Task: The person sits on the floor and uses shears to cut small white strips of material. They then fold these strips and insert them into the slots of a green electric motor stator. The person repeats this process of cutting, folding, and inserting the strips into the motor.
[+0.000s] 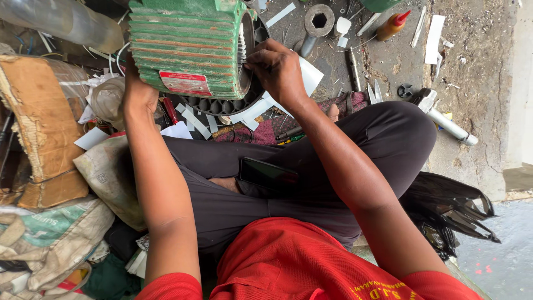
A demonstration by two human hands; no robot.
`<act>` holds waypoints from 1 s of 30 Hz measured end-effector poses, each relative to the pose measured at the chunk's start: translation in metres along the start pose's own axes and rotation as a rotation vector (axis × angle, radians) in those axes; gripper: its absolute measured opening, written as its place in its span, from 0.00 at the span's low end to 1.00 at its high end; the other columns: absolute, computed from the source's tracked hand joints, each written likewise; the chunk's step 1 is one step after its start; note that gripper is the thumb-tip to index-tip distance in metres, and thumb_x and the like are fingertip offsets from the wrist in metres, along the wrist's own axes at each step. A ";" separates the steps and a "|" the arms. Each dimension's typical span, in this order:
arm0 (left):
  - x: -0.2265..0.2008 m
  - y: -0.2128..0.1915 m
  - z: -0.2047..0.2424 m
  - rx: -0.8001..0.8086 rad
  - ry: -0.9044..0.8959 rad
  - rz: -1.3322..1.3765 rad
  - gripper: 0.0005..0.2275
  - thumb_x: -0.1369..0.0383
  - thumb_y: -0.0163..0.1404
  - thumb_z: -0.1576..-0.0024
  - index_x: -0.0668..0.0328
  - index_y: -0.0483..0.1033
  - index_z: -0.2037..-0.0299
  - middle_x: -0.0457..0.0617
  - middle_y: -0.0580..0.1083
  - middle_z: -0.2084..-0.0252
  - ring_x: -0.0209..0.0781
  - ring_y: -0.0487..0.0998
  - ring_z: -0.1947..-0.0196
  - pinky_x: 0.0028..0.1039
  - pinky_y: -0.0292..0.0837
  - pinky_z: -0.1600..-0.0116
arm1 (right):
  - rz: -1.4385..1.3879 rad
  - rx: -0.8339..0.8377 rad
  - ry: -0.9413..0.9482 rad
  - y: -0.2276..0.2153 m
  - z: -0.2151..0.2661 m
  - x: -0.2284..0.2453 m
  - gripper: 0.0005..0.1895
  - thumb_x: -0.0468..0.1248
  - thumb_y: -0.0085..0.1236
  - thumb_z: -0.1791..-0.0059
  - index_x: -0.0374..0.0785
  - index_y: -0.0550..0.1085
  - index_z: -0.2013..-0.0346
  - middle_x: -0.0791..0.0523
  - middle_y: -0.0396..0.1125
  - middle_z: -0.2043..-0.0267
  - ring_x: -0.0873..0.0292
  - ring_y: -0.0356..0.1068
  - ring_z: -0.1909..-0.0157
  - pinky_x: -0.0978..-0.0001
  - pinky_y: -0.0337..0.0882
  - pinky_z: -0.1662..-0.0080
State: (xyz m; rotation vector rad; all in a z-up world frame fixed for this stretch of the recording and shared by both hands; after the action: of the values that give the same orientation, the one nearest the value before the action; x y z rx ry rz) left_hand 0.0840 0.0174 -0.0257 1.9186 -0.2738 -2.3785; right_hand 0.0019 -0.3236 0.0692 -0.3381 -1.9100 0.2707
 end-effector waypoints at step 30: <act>-0.008 0.107 0.139 -0.482 0.363 -0.103 0.17 0.75 0.57 0.39 0.71 0.69 0.41 0.54 0.72 0.57 0.40 0.71 0.55 0.31 0.68 0.44 | -0.747 0.178 0.540 0.013 -0.024 -0.083 0.20 0.42 0.48 0.39 0.34 0.71 0.36 0.51 0.71 0.39 0.57 0.70 0.38 0.67 0.70 0.36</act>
State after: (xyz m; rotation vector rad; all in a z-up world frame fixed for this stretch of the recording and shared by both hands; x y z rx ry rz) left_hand -0.0552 -0.0736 0.0298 2.0855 0.3916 -1.8569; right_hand 0.0539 -0.3407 0.0004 0.3952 -1.3461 -0.1447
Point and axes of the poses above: each hand's wrist, its own z-axis away from the middle knuckle, its own y-axis out of the palm, x = y × z, the point moved 8 cm from there along -z, towards the middle knuckle
